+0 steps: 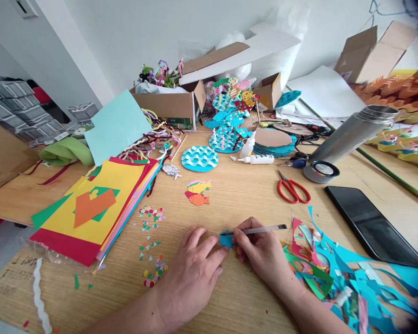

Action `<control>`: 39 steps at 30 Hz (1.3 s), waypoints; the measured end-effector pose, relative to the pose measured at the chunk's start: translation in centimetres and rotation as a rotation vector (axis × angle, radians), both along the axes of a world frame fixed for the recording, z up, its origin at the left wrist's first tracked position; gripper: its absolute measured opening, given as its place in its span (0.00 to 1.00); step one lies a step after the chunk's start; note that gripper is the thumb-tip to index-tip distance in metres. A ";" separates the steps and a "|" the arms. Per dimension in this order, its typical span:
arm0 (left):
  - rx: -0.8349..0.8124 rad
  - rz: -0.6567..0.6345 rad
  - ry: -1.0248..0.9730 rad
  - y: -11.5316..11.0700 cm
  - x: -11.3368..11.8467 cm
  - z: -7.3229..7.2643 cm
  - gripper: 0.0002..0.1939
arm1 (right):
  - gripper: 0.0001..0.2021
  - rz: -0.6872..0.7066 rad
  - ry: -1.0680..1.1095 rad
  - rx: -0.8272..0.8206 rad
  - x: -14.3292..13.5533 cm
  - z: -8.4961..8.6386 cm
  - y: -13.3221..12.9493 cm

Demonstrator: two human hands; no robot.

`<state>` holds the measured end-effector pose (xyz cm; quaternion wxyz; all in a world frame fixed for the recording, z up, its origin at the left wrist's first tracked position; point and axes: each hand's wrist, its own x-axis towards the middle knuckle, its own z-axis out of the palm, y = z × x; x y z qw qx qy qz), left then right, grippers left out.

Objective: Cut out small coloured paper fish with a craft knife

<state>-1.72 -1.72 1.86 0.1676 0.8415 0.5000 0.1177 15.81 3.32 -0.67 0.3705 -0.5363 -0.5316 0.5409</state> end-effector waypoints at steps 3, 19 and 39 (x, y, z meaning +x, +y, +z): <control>0.008 0.004 0.003 0.0 0.0 0.0 0.21 | 0.14 -0.009 0.006 0.001 0.0 0.0 -0.1; 0.009 -0.001 -0.002 0.0 0.0 0.1 0.21 | 0.14 -0.008 -0.007 0.004 0.1 -0.2 0.0; -0.031 0.000 -0.012 0.0 0.0 0.2 0.20 | 0.10 -0.004 -0.009 0.007 0.2 -0.1 -0.2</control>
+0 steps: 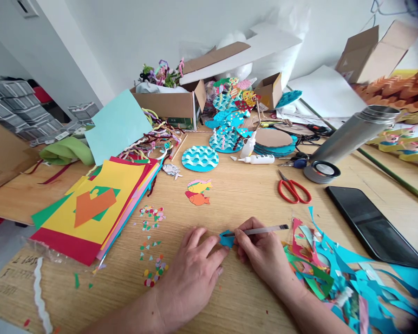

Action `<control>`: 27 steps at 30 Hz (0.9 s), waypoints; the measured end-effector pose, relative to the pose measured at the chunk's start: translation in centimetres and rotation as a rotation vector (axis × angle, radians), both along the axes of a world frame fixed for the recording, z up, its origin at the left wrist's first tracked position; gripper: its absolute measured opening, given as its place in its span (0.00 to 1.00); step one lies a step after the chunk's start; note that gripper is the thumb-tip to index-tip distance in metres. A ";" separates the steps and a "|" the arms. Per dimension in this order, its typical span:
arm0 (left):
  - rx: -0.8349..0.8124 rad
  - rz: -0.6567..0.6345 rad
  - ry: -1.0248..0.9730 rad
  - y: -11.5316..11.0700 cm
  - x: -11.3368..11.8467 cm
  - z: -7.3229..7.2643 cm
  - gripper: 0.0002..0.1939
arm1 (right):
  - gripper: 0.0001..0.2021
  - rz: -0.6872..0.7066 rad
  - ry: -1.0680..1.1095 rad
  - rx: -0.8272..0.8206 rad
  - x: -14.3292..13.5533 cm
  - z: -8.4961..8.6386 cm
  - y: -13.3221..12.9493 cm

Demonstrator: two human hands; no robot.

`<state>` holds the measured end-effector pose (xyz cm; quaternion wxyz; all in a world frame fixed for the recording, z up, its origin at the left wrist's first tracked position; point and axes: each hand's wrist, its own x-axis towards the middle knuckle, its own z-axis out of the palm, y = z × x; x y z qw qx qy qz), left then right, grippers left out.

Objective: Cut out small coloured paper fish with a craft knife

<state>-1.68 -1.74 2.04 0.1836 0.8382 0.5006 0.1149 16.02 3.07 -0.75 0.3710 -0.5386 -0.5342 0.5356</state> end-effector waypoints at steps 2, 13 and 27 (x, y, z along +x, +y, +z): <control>0.002 -0.001 0.000 0.0 0.0 0.0 0.20 | 0.10 0.003 -0.007 0.000 0.0 0.1 0.0; 0.012 0.000 0.013 0.0 0.0 0.1 0.20 | 0.12 -0.008 0.017 0.006 -0.2 0.0 0.2; 0.014 -0.001 0.008 0.0 -0.2 0.1 0.21 | 0.10 0.000 0.000 0.005 0.0 -0.2 0.1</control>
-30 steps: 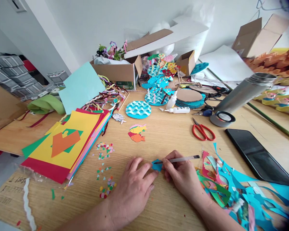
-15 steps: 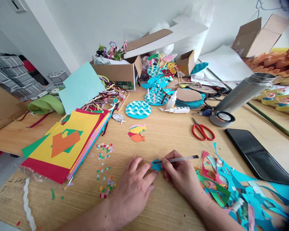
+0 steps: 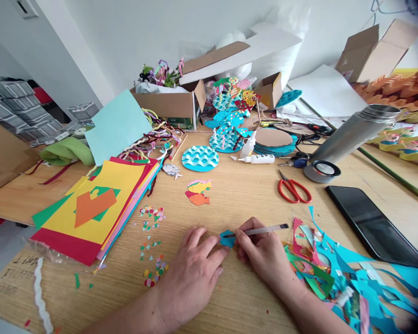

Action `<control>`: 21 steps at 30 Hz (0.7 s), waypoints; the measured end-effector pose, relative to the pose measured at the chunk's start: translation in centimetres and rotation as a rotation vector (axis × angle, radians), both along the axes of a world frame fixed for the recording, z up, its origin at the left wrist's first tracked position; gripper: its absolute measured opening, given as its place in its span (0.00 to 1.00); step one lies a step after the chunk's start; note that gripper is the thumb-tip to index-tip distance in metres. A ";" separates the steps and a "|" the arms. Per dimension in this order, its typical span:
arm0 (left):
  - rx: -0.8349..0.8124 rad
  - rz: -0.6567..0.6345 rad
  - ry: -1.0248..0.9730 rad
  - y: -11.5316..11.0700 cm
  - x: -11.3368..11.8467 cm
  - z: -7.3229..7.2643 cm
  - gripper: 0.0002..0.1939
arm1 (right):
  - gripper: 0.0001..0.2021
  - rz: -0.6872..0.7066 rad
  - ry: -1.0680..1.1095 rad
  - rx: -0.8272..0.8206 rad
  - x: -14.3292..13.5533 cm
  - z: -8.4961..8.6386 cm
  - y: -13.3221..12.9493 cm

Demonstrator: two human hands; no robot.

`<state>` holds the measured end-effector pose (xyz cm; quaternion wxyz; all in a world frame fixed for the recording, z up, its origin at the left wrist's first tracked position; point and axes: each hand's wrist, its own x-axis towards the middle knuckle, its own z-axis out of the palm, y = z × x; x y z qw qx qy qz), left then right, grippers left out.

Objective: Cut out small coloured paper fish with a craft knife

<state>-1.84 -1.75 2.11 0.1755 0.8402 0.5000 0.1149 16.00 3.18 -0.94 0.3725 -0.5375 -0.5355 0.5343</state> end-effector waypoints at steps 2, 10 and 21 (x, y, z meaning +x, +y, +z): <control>-0.007 -0.002 0.001 0.1 0.0 0.0 0.21 | 0.10 0.002 -0.005 0.004 0.0 0.0 0.0; -0.013 -0.002 -0.001 0.0 0.1 -0.1 0.20 | 0.09 0.003 -0.008 0.015 0.0 -0.2 0.0; -0.013 0.002 -0.003 0.1 0.1 0.0 0.20 | 0.10 0.010 0.010 0.018 0.1 -0.4 0.0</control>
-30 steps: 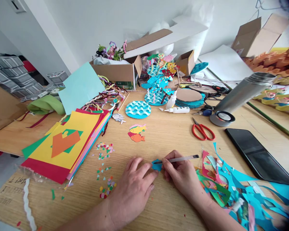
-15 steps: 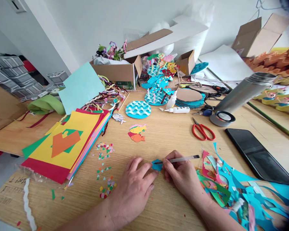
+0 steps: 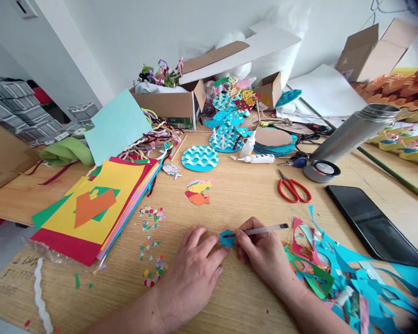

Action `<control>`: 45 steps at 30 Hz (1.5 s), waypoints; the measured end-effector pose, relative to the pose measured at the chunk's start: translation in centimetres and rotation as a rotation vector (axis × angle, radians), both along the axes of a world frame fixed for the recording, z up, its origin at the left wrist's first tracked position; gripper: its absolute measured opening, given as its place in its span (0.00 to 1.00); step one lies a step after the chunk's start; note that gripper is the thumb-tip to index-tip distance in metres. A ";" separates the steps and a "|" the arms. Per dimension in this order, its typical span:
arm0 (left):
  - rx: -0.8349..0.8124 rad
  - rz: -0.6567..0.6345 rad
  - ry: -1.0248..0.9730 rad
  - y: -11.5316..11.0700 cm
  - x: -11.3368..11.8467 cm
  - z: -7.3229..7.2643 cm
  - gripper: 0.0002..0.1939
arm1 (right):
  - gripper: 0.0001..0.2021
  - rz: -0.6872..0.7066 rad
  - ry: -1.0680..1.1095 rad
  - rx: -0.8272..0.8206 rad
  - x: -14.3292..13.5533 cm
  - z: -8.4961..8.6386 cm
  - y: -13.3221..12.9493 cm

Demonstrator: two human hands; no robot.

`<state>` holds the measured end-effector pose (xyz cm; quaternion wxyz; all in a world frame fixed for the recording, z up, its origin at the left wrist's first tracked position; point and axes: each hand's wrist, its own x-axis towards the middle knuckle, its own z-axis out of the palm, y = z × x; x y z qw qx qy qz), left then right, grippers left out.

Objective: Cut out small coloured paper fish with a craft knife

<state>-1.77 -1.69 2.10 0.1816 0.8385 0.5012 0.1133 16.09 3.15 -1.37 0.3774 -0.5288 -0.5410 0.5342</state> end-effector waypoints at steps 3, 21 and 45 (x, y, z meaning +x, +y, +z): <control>0.007 0.002 0.000 0.0 0.0 0.0 0.21 | 0.09 0.004 -0.003 -0.005 0.0 0.0 0.0; 0.005 0.004 0.014 0.1 0.1 0.2 0.20 | 0.10 0.001 -0.018 0.006 0.1 0.3 -0.1; -0.003 -0.003 0.016 0.0 0.0 0.1 0.21 | 0.10 0.004 -0.018 0.015 -0.1 0.6 0.0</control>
